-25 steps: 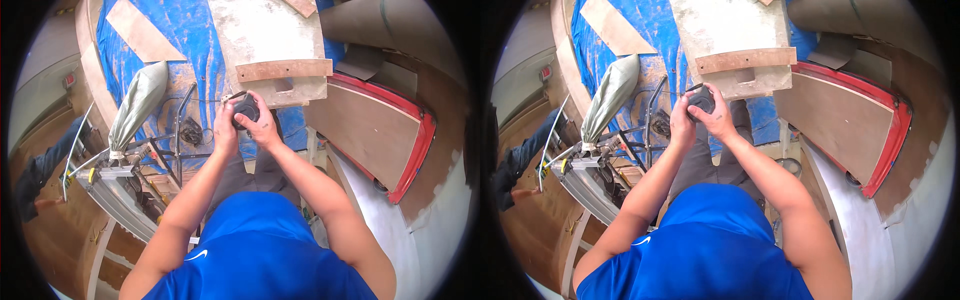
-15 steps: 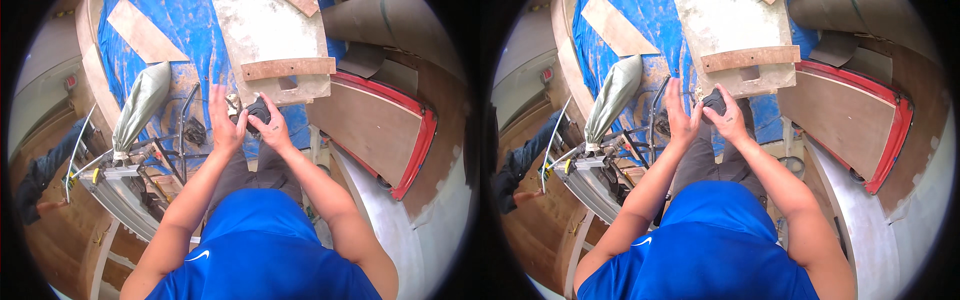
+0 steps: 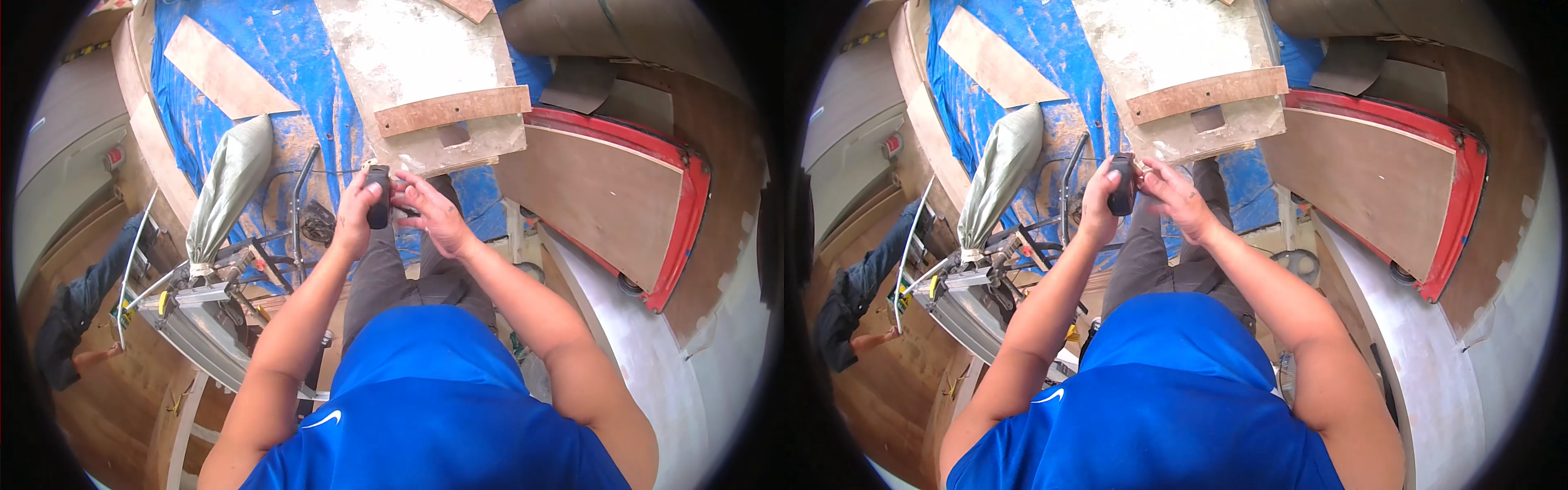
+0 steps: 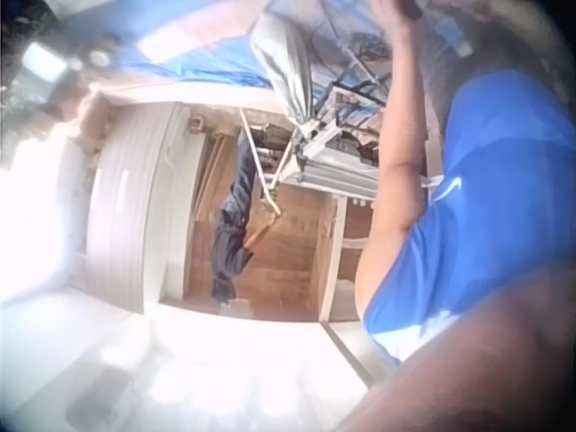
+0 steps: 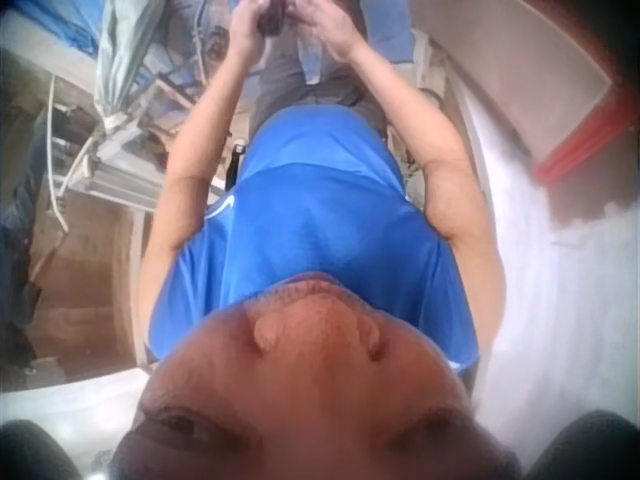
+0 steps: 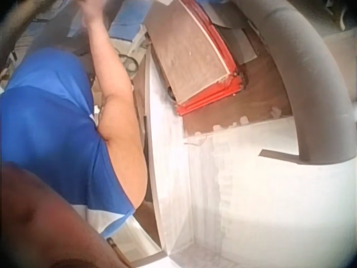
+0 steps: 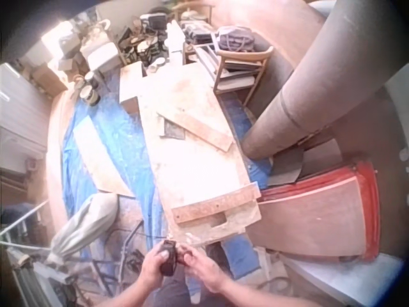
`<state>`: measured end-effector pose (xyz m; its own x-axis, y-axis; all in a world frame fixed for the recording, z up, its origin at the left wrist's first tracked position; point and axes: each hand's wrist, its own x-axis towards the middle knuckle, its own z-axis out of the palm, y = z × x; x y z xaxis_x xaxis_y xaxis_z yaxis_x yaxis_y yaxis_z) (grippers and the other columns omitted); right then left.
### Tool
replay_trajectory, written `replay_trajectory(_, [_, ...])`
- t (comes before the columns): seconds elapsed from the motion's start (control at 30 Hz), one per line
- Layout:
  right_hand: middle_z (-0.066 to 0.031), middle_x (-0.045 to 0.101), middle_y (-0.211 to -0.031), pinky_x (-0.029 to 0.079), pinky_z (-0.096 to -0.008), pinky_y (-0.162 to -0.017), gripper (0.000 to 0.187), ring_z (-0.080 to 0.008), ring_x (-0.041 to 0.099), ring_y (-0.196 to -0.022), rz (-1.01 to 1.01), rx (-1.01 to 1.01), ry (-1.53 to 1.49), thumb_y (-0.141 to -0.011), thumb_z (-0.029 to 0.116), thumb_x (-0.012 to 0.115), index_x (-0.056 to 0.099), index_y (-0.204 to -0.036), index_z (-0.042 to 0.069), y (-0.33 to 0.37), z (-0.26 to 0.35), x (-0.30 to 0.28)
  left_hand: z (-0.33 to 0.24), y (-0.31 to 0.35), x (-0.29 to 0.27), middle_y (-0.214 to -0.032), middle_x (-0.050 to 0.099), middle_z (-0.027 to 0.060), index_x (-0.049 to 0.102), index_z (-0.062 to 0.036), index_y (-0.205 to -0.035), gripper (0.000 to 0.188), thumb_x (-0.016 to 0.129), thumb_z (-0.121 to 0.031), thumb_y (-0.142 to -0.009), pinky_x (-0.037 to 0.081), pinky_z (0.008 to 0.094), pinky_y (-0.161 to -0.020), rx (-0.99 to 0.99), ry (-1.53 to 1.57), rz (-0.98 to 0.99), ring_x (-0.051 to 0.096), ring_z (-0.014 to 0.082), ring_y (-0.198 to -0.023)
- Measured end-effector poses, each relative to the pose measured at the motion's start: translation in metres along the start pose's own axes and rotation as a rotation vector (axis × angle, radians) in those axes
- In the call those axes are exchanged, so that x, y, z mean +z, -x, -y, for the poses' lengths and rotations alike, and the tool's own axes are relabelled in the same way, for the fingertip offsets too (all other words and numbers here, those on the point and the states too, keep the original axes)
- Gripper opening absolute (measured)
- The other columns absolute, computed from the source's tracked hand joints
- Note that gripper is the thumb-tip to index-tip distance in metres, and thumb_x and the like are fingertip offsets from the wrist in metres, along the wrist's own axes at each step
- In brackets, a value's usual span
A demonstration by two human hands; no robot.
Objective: The person uses a power drill to secure wooden panels into a cabinet structure. They then measure and mark a separate piece of wood with a tape measure and pencil. The person moves between the cabinet and a workbench to perform these assembly and preparation steps.
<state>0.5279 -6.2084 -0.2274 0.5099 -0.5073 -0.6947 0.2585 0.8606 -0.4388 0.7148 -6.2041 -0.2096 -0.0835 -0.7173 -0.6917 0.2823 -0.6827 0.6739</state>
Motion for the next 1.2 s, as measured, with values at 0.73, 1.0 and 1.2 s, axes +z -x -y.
replay_trajectory(0.73, [-0.0306, 0.055, -0.134, 0.053, -0.0482, -0.103, 0.093, -0.0397, 0.057, -0.127, -1.53, -0.015, 0.608, -0.077, 0.036, 0.085, 0.04, -0.145, -0.01, -0.154, 0.126, -0.109, 0.006, -0.021, -0.028, -0.109, 0.063, 0.0073, 0.048, 0.0012, -0.132, 0.06, 0.08, -0.02, -0.086, 0.049, 0.0291, -0.087, 0.009, -0.166, -0.126, 0.061, 0.0131, -0.097])
replay_trajectory(1.0, [-0.0191, 0.051, -0.144, 0.055, -0.0495, -0.1, 0.079, -0.0414, 0.054, -0.131, -0.202, -0.34, 1.991, -0.084, 0.015, 0.073, 0.041, -0.157, 0.017, -0.186, 0.099, 0.026, 0.04, 0.026, -0.052, -0.113, 0.066, 0.0094, 0.049, -0.0033, -0.133, 0.056, 0.074, -0.02, -0.085, 0.051, 0.0332, -0.091, -0.071, -0.068, -0.112, 0.064, 0.0166, -0.101])
replay_trajectory(1.2, [-0.0093, 0.056, -0.137, 0.048, -0.0425, -0.098, 0.052, -0.0297, 0.054, -0.126, 0.075, -0.691, 2.238, -0.102, 0.017, 0.047, 0.049, -0.153, 0.024, -0.206, 0.057, 0.013, 0.035, 0.032, -0.064, -0.112, 0.066, 0.0085, 0.048, -0.0056, -0.135, 0.059, 0.076, -0.017, -0.084, 0.051, 0.0332, -0.091, -0.11, -0.048, -0.1, 0.064, 0.0169, -0.104])
